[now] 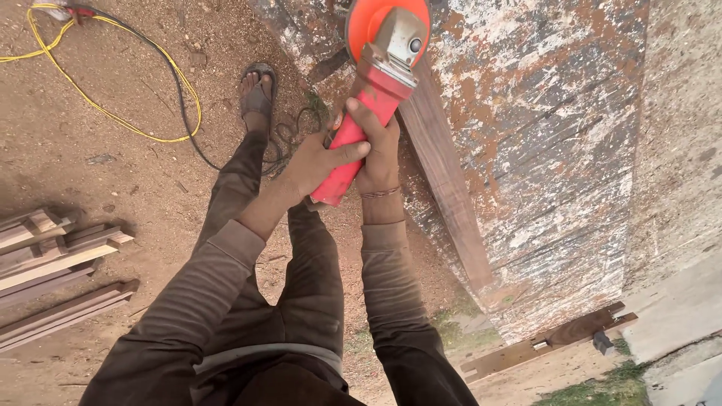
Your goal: Use an angle grinder to sand and shape a wooden beam.
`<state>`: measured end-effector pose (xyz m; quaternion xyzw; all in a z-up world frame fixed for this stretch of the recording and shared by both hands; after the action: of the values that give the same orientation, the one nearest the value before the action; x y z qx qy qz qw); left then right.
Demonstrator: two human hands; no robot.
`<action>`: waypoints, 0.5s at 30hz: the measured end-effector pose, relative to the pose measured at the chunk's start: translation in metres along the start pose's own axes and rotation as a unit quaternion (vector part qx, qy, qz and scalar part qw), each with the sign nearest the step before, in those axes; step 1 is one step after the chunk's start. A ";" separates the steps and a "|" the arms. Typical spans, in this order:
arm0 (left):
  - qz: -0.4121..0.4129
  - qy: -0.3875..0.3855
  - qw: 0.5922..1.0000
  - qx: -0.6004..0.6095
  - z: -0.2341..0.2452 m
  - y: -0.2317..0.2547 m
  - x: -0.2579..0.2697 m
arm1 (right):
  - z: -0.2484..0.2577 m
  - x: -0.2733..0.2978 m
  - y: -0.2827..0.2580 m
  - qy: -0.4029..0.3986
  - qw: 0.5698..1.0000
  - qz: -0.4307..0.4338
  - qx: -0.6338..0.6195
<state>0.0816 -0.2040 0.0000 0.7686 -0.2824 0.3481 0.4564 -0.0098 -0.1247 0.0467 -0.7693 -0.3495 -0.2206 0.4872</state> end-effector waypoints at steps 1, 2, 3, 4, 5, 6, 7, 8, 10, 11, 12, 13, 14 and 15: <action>0.000 -0.001 1.000 -0.002 -0.010 -0.012 0.002 | 0.014 0.013 0.002 0.001 1.000 0.002 -0.001; -0.026 -0.003 0.997 -0.066 -0.021 -0.024 0.006 | 0.029 0.028 0.006 0.036 0.999 0.006 -0.006; -0.051 -0.004 0.990 -0.131 -0.032 -0.037 0.009 | 0.045 0.042 0.009 0.071 0.997 0.010 -0.010; -0.048 -0.003 0.990 -0.133 -0.045 -0.043 0.016 | 0.064 0.059 0.015 0.072 0.997 0.007 -0.013; -0.016 -0.033 0.983 -0.179 -0.059 -0.051 0.022 | 0.084 0.075 0.019 0.077 0.996 0.018 -0.038; 0.015 -0.065 0.971 -0.228 -0.072 -0.058 0.028 | 0.103 0.092 0.025 0.084 0.994 0.032 -0.065; 0.018 -0.066 0.970 -0.233 -0.082 -0.069 0.032 | 0.116 0.106 0.030 0.086 0.993 0.033 -0.070; 0.030 -0.092 0.962 -0.257 -0.091 -0.079 0.034 | 0.129 0.118 0.035 0.124 0.988 0.036 -0.081; 0.045 -0.119 0.951 -0.283 -0.102 -0.093 0.036 | 0.155 0.138 0.050 0.164 0.981 0.040 -0.095; 0.062 -0.146 0.938 -0.308 -0.103 -0.099 0.037 | 0.167 0.145 0.060 0.201 0.972 0.033 -0.118; 0.078 -0.171 0.925 -0.331 -0.105 -0.104 0.038 | 0.180 0.152 0.069 0.235 0.961 0.027 -0.140; 0.079 -0.173 0.924 -0.333 -0.102 -0.102 0.038 | 0.179 0.153 0.075 0.237 0.961 0.028 -0.142; 0.070 -0.182 0.912 -0.360 -0.098 -0.098 0.035 | 0.176 0.149 0.080 0.229 0.959 0.048 -0.159; 0.062 -0.192 0.900 -0.386 -0.093 -0.093 0.034 | 0.173 0.145 0.085 0.221 0.957 0.068 -0.176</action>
<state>0.1462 -0.0848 0.0112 0.5648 -0.5235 0.0850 0.6322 0.1496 0.0544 0.0206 -0.7970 -0.1357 -0.4096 0.4227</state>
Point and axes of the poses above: each hand's wrist, its own x-axis away from the middle knuckle, its own z-axis out of the back of the hand, y = z × x, the point moved 2 cm from there along -x, towards the middle knuckle, and after that the axes turned 5 degrees about -x, right-handed, at the moved point
